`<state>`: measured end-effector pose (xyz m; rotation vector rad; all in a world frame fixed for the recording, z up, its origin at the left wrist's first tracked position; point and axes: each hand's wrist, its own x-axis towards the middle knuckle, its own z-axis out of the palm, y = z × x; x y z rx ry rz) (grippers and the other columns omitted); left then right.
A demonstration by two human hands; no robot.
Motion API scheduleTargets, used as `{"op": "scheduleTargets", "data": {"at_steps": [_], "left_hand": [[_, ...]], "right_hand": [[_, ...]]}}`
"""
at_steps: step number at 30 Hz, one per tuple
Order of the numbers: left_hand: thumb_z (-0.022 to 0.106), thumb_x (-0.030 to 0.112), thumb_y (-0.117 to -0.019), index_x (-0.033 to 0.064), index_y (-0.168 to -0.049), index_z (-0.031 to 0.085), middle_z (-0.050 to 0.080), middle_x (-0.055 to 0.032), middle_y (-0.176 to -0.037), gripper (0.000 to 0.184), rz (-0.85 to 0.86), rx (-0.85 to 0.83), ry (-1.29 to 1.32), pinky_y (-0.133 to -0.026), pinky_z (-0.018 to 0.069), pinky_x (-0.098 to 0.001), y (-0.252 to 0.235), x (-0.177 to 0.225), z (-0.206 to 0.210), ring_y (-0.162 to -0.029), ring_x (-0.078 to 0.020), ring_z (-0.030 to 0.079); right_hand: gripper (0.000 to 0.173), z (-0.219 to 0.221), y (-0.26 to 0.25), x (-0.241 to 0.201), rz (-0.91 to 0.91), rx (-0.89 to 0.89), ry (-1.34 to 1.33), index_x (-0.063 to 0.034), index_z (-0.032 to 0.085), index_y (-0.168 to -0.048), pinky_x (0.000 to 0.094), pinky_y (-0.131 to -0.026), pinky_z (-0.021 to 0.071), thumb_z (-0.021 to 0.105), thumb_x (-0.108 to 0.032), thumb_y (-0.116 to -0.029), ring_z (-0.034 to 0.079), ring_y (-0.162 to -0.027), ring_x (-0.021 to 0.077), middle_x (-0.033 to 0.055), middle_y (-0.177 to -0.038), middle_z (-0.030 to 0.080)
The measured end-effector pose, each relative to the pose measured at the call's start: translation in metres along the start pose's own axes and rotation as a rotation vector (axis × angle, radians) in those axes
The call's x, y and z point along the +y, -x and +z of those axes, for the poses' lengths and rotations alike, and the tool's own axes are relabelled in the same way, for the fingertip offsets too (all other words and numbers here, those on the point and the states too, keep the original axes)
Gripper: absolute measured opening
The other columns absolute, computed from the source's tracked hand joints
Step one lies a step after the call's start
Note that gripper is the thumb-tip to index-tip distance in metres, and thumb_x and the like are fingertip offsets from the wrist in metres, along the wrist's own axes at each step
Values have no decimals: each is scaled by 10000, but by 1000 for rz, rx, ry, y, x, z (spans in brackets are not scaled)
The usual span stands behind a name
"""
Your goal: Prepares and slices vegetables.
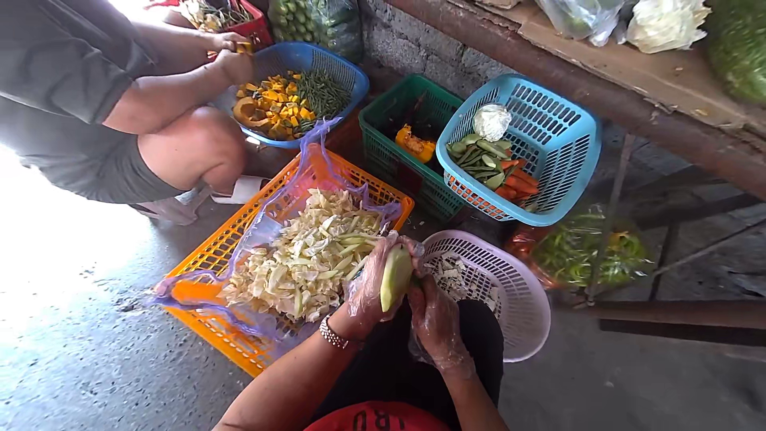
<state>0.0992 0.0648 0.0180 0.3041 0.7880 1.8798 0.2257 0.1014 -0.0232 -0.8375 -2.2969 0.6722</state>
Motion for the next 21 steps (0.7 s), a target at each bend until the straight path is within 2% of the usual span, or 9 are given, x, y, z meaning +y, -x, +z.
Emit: {"op": "scheduleTargets", "data": {"at_steps": [2, 5, 7, 9, 11, 12, 16, 18, 21], "left_hand": [[12, 323, -1095, 60, -943, 557, 645, -47, -784, 623, -24, -66, 2, -718, 579, -263, 0, 4, -1, -745, -145, 668], [106, 397, -1091, 61, -1140, 612, 704, -59, -1033, 609, -94, -206, -204, -874, 568, -306, 2, 21, -14, -983, -151, 679], [283, 500, -1067, 96, -1310, 561, 683, -26, -1131, 547, -170, -272, -413, -886, 571, -317, 2, 38, -28, -1023, -126, 666], [492, 481, -992, 108, -1412, 480, 669, -12, -1129, 562, -274, -288, -549, -849, 578, -315, 2, 49, -33, -974, -121, 671], [589, 341, -951, 99, -1398, 428, 693, -41, -972, 533, -349, -223, -516, -719, 612, -315, 3, 48, -28, -807, -157, 705], [619, 296, -936, 94, -1386, 426, 694, -47, -929, 530, -343, -195, -484, -690, 613, -311, 4, 44, -27, -764, -163, 706], [661, 179, -912, 59, -1298, 482, 697, -69, -902, 442, -274, -127, -425, -658, 619, -311, 6, 35, -27, -719, -175, 705], [678, 153, -898, 42, -1268, 494, 691, -51, -907, 427, -255, -94, -584, -649, 621, -305, 6, 37, -24, -705, -161, 701], [702, 175, -905, 26, -1288, 510, 695, -40, -904, 454, -291, -91, -853, -671, 621, -287, 7, 50, -18, -705, -135, 707]], "right_hand": [[505, -3, -1, -3, 52, -22, -21, 63, 682, -1137, 446, -628, 582, 466, -382, -1034, 717, -709, 277, 155, -835, 717], [522, -14, -5, 3, 32, 12, 67, 56, 703, -1023, 446, -589, 567, 472, -412, -1025, 705, -664, 283, 152, -763, 696], [507, -22, -8, 9, -31, 34, 168, 31, 716, -971, 439, -542, 558, 508, -429, -1008, 702, -629, 282, 143, -739, 695], [494, -25, -10, 14, -97, 50, 236, -1, 725, -941, 431, -516, 552, 537, -455, -986, 701, -615, 274, 128, -739, 701], [481, -25, -12, 16, -146, 66, 265, -9, 729, -931, 430, -507, 553, 561, -458, -970, 706, -617, 274, 125, -759, 712], [480, -24, -14, 16, -164, 81, 280, -15, 727, -930, 422, -501, 549, 560, -463, -968, 703, -614, 266, 118, -761, 713], [470, -19, -17, 15, -166, 130, 300, -13, 724, -921, 415, -483, 539, 560, -451, -962, 697, -595, 265, 123, -758, 711], [472, -17, -14, 14, -135, 106, 298, -7, 732, -938, 431, -497, 550, 575, -452, -959, 706, -607, 278, 130, -769, 719], [507, -16, -12, 16, -150, 76, 311, -17, 736, -960, 438, -492, 549, 551, -489, -967, 706, -611, 284, 130, -780, 721]]}}
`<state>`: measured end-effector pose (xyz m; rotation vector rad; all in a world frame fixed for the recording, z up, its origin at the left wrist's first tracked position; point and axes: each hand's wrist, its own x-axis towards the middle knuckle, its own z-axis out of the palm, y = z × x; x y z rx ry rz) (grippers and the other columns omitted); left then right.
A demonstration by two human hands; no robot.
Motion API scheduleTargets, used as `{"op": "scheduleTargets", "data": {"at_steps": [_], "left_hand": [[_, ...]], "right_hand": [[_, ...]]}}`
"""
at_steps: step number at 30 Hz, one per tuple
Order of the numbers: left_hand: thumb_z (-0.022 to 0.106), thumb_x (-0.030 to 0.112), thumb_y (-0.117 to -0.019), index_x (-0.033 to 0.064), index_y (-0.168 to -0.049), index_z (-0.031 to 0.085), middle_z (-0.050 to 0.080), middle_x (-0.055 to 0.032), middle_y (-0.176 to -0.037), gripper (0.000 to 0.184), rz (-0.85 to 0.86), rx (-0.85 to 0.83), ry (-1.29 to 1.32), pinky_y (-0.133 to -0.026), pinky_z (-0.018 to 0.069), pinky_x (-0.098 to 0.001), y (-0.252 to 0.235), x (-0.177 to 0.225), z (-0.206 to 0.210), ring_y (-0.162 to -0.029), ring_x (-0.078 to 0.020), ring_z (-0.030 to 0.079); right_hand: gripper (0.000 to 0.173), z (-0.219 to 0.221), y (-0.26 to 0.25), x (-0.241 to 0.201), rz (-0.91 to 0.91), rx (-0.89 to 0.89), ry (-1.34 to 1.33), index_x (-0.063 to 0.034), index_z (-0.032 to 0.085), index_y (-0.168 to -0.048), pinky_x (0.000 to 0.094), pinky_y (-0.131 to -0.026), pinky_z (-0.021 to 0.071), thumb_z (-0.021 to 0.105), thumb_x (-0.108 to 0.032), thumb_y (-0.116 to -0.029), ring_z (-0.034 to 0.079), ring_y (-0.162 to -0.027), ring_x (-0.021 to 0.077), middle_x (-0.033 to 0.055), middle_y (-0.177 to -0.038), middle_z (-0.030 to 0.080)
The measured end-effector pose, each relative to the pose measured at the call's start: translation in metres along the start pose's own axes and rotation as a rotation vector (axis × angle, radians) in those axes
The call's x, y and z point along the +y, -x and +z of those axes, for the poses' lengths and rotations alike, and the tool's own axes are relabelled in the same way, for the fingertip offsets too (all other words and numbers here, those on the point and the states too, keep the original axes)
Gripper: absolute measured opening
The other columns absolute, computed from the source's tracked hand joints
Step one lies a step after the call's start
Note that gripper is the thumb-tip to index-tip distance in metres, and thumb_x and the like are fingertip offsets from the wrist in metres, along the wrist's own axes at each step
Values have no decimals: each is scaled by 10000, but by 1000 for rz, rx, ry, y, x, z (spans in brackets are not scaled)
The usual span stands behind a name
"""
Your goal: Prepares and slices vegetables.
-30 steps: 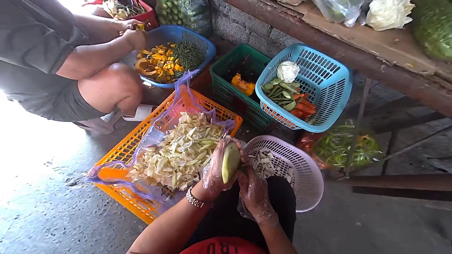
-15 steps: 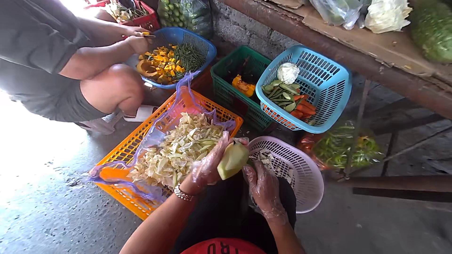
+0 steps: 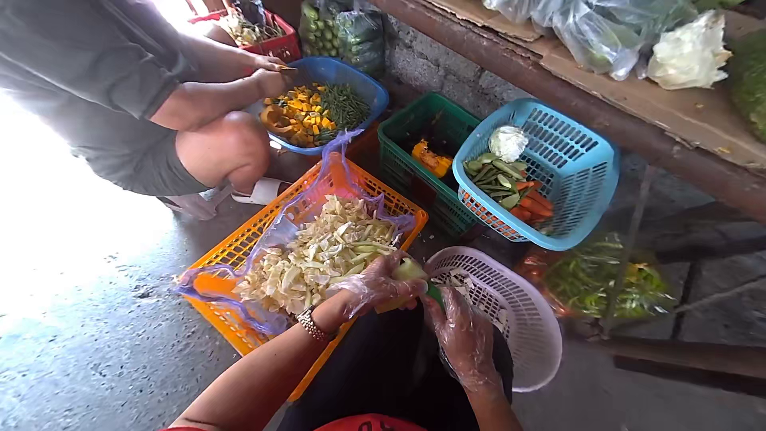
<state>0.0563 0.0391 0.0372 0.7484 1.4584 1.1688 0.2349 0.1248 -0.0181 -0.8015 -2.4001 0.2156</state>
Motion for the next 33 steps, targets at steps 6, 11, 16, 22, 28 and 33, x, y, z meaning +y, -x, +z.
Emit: {"op": "scheduleTargets", "data": {"at_steps": [6, 11, 16, 22, 28, 33], "left_hand": [[709, 266, -906, -13, -1259, 556, 680, -85, -936, 476, 122, 302, -18, -741, 601, -335, 3, -11, 26, -774, -142, 690], [681, 263, -934, 14, -1303, 528, 692, -79, -938, 471, 24, 221, 30, -739, 610, -329, 14, -19, 16, -773, -154, 706], [726, 191, -906, 41, -1302, 471, 679, -74, -974, 494, 167, 359, 130, -714, 616, -304, 2, -20, -2, -781, -150, 708], [600, 100, -991, -9, -1393, 409, 624, -78, -1079, 458, 148, 392, 224, -820, 560, -274, 8, -22, 14, -911, -80, 644], [283, 269, -1079, 56, -1250, 555, 674, -9, -1082, 386, 328, 178, 579, -899, 549, -315, 23, -40, -3, -1003, -90, 646], [486, 120, -1035, -2, -1539, 331, 571, -147, -1376, 541, 277, 337, 360, -919, 559, -330, 28, -34, -1, -1090, -141, 651]], "right_hand": [[448, 1, -13, -19, 198, -62, -65, 52, 707, -1087, 537, -555, 550, 548, -357, -995, 716, -671, 373, 191, -815, 722], [451, -16, -31, 7, 359, -110, -154, 98, 666, -1129, 622, -661, 529, 498, -313, -1048, 700, -755, 452, 266, -839, 694], [438, -29, -32, -11, 442, -300, -638, 68, 645, -1177, 470, -774, 544, 576, -321, -987, 659, -830, 247, 174, -928, 686], [498, 5, -35, -44, 182, -300, -663, 81, 575, -1379, 494, -1059, 474, 634, -187, -963, 630, -1208, 380, 267, -1328, 629], [712, 14, -44, -49, 183, -498, -638, 41, 489, -1461, 538, -1033, 483, 700, -373, -922, 626, -1187, 373, 267, -1301, 626], [495, 9, -50, -63, 351, -462, -732, 68, 564, -1362, 485, -966, 518, 684, -156, -938, 674, -1066, 302, 245, -1173, 682]]}}
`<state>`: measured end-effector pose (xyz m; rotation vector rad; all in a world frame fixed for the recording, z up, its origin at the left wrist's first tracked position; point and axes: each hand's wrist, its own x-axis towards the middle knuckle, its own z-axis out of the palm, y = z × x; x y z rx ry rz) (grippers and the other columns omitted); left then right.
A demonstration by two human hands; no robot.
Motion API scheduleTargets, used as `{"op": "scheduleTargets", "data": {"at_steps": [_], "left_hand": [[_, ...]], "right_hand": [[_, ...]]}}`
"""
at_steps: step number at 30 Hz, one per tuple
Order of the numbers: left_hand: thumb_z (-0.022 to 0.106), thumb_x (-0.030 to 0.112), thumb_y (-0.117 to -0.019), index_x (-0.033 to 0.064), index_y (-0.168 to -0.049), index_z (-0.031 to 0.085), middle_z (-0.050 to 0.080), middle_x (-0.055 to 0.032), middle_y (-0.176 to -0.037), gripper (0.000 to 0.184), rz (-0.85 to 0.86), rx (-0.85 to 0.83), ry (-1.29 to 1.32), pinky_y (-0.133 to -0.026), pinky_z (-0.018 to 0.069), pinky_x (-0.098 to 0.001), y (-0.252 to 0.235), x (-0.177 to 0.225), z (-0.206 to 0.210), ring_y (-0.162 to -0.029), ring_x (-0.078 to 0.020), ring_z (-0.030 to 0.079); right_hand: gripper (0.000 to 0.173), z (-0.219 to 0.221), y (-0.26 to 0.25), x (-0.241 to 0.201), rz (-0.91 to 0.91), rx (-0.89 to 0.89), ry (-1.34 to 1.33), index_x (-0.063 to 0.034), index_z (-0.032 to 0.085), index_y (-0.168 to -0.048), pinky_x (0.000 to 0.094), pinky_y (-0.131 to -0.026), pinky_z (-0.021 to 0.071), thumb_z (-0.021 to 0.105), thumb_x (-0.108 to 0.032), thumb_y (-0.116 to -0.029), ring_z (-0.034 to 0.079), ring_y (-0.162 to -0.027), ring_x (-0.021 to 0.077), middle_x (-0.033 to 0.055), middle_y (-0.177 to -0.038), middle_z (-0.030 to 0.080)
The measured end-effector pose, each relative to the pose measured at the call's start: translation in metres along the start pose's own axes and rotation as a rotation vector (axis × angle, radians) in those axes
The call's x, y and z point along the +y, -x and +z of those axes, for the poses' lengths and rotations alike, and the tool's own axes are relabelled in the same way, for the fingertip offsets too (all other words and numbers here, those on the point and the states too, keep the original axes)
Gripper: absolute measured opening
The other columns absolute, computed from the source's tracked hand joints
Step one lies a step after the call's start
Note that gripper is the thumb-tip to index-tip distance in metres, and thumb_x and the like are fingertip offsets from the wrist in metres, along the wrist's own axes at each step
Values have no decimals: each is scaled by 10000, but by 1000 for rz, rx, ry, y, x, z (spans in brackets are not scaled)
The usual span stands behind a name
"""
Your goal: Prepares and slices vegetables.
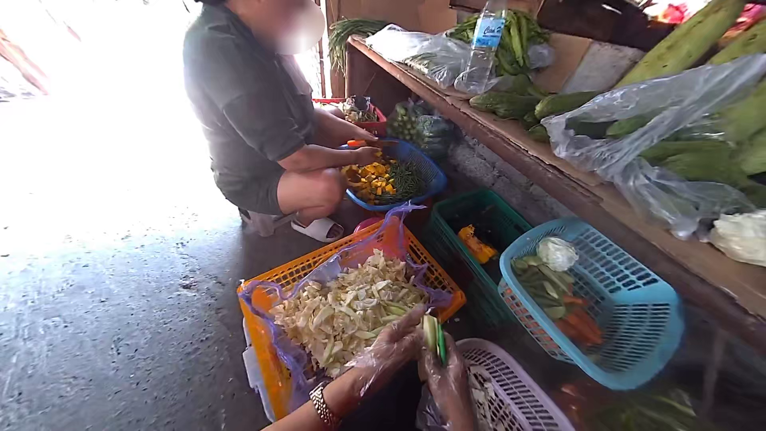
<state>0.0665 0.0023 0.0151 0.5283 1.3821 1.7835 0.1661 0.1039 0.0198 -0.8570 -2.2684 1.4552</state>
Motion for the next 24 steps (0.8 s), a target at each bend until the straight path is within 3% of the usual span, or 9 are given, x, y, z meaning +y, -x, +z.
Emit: {"op": "scheduleTargets", "data": {"at_steps": [2, 4, 7, 11, 13, 16, 18, 20, 24], "left_hand": [[579, 140, -984, 1, -1514, 331, 572, -174, -1350, 601, -32, 79, -51, -904, 562, -355, -1, 0, -3, -1088, -182, 653], [596, 158, -964, -18, -1376, 477, 636, -120, -1176, 463, -40, 116, -45, -856, 575, -329, -1, -2, -5, -987, -149, 663], [599, 118, -968, -11, -1149, 579, 671, -46, -950, 224, 6, 166, -3, -757, 587, -306, -2, -4, -5, -832, -113, 672], [540, 120, -1023, -1, -1275, 492, 668, -81, -994, 284, -49, 245, 85, -744, 606, -338, -5, 1, -11, -827, -151, 691], [477, 156, -1067, 21, -1294, 472, 661, -71, -975, 265, -69, 290, 141, -717, 601, -323, -9, 2, -18, -797, -141, 682], [401, 233, -1094, 38, -1392, 407, 613, -70, -971, 356, -102, 362, 190, -643, 559, -288, -9, -1, -42, -735, -126, 631], [359, 268, -1107, 94, -1356, 414, 617, -62, -929, 309, -182, 405, 327, -593, 543, -263, -5, -2, -59, -709, -129, 630], [352, 209, -1101, 60, -1321, 443, 651, -135, -1014, 281, -253, 464, 430, -688, 596, -348, 2, -3, -71, -839, -223, 688], [432, 28, -1042, 66, -1505, 262, 570, -186, -1199, 495, -249, 541, 251, -723, 592, -378, 8, -5, -76, -918, -257, 676]], "right_hand": [[502, 0, 5, -6, 113, 15, -198, 57, 566, -1351, 388, -989, 518, 699, -173, -925, 660, -1086, 198, 190, -1186, 681], [576, 4, 5, -4, 153, 43, -435, 61, 529, -1356, 293, -936, 562, 736, -150, -862, 673, -1043, 113, 137, -1162, 684], [597, 5, 2, 3, 167, 32, -617, 71, 479, -1366, 298, -843, 598, 700, -202, -883, 686, -956, 109, 116, -1115, 682], [271, -7, 0, -6, 315, 56, -618, -21, 560, -1188, 196, -489, 454, 478, -241, -1052, 474, -515, 25, -17, -711, 553], [242, -11, -6, -7, 333, 110, -479, -16, 577, -1192, 209, -556, 475, 555, -195, -1031, 508, -578, 40, 7, -747, 561], [480, -10, -24, 13, 246, 93, -238, 29, 524, -1386, 346, -1006, 493, 680, -109, -953, 622, -1138, 166, 171, -1255, 644], [466, -2, -40, 29, 237, 51, -129, 16, 557, -1331, 394, -986, 503, 719, -135, -921, 628, -1122, 209, 182, -1217, 649], [453, 5, -50, 23, 244, -106, 34, 26, 561, -1350, 453, -1024, 478, 678, -175, -962, 622, -1163, 280, 222, -1245, 643], [498, 24, -67, 6, 176, -352, 215, 20, 527, -1402, 465, -1057, 445, 645, -244, -997, 598, -1210, 325, 243, -1300, 615]]}}
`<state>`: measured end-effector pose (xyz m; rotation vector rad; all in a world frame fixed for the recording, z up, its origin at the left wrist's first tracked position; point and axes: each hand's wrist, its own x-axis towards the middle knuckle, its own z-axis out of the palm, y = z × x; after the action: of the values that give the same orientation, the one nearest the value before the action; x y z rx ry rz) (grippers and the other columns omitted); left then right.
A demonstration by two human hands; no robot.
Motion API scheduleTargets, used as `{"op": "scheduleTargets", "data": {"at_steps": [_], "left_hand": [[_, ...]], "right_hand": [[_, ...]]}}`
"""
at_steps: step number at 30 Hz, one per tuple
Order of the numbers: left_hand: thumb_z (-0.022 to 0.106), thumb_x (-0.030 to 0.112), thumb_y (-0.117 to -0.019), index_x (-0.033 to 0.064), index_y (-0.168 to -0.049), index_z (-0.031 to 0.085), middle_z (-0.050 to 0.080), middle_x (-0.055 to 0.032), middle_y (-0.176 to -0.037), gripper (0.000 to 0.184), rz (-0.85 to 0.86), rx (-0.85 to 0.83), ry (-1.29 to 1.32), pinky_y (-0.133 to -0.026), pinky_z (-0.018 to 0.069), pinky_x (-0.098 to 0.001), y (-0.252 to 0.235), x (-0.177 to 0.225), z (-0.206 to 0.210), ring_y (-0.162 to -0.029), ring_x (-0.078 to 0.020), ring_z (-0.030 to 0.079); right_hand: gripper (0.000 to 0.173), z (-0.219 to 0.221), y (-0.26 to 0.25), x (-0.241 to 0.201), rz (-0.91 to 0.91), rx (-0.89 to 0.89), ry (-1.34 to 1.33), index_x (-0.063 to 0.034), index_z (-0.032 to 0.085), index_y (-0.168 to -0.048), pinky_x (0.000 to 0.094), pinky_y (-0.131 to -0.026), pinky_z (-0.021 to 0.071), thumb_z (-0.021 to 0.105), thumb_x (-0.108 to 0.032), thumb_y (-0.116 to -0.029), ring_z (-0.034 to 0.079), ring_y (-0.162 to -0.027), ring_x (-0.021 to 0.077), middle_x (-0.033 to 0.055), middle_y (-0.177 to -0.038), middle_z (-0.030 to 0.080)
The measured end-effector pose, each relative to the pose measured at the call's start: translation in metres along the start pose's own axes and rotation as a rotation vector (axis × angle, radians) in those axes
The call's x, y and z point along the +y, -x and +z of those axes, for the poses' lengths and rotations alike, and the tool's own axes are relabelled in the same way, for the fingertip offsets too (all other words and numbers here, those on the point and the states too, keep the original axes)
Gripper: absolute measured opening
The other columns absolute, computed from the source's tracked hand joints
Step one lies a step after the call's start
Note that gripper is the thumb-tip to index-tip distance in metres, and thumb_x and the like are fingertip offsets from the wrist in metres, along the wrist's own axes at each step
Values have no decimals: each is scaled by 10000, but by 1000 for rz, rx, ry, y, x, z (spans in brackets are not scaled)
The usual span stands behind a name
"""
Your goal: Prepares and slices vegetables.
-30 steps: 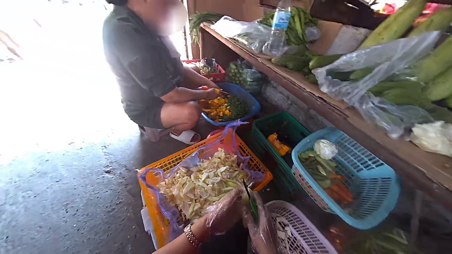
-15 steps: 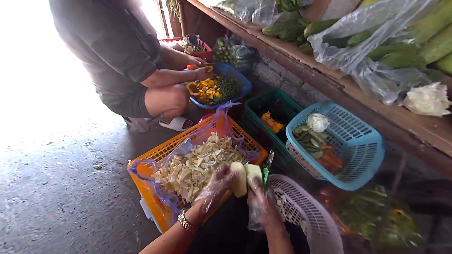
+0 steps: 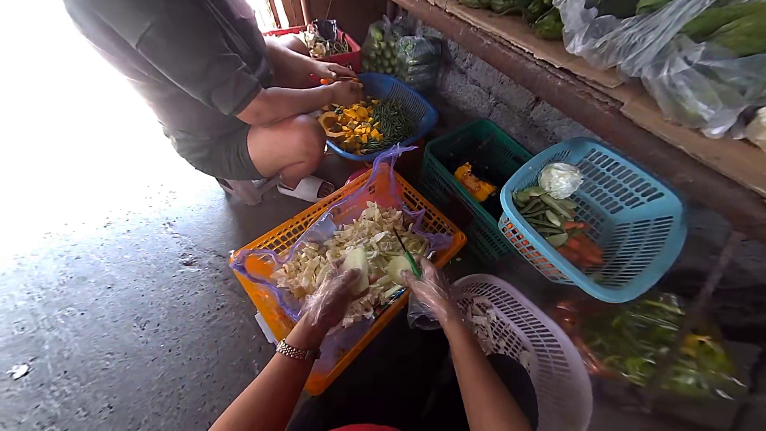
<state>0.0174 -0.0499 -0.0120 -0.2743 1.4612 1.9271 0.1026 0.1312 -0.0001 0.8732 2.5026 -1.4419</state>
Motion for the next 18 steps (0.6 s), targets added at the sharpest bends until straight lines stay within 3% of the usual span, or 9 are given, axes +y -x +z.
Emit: {"op": "scheduleTargets", "data": {"at_steps": [2, 4, 5, 7, 9, 12, 15, 18], "left_hand": [[500, 44, -1018, 68, -1500, 273, 596, -167, -1172, 533, 83, -9, -59, -702, 595, -350, -1, 1, -5, -876, -225, 683], [512, 90, -1003, 74, -1485, 321, 611, -137, -1154, 519, 153, -59, -102, -681, 582, -320, -3, 7, -9, -838, -191, 673], [515, 123, -993, 73, -1471, 352, 611, -117, -1149, 508, 190, -79, -128, -665, 581, -298, -3, 10, -9, -814, -167, 669], [535, 165, -1014, 53, -1437, 417, 621, -87, -1123, 453, 256, -100, -179, -650, 574, -260, 2, 15, -5, -770, -122, 653], [537, 168, -1023, 32, -1372, 478, 645, -50, -1030, 379, 325, -116, -206, -615, 554, -223, 6, 17, 4, -701, -79, 631], [530, 133, -1036, 10, -1317, 516, 645, -41, -954, 307, 346, -115, -188, -572, 533, -208, 10, 16, 14, -642, -65, 606], [500, 123, -1057, 4, -1291, 507, 629, -39, -916, 263, 270, -84, -117, -559, 532, -198, 17, 17, 21, -624, -66, 604], [488, 131, -1063, 4, -1281, 505, 619, -34, -885, 252, 229, -64, -58, -541, 521, -189, 22, 18, 20, -596, -59, 586]], "right_hand": [[635, 3, -5, 0, -40, 21, 91, -4, 459, -1482, 494, -1099, 427, 653, -354, -989, 565, -1286, 350, 244, -1391, 572], [645, 2, 6, -3, -78, 106, 101, -5, 457, -1491, 523, -1119, 405, 596, -413, -1011, 545, -1316, 361, 243, -1417, 558], [589, 1, 16, -5, -113, 146, 83, 23, 494, -1451, 537, -1082, 431, 543, -396, -1040, 587, -1253, 369, 256, -1343, 603], [466, 7, 40, -1, -241, 189, 20, 52, 570, -1356, 500, -875, 538, 444, -300, -1078, 676, -937, 311, 213, -1023, 688], [455, 20, 58, 7, -364, 176, -54, 55, 593, -1333, 422, -735, 555, 400, -268, -1076, 635, -749, 217, 140, -868, 666], [447, 41, 75, 9, -389, 271, -110, 57, 624, -1295, 364, -727, 550, 416, -272, -1075, 630, -737, 168, 145, -919, 687], [410, 52, 77, 4, -413, 362, -79, 70, 645, -1216, 309, -730, 544, 417, -237, -1071, 632, -736, 140, 132, -880, 676], [398, 56, 75, -2, -416, 365, -29, 68, 658, -1182, 356, -770, 558, 431, -237, -1066, 672, -795, 191, 152, -902, 691]]}}
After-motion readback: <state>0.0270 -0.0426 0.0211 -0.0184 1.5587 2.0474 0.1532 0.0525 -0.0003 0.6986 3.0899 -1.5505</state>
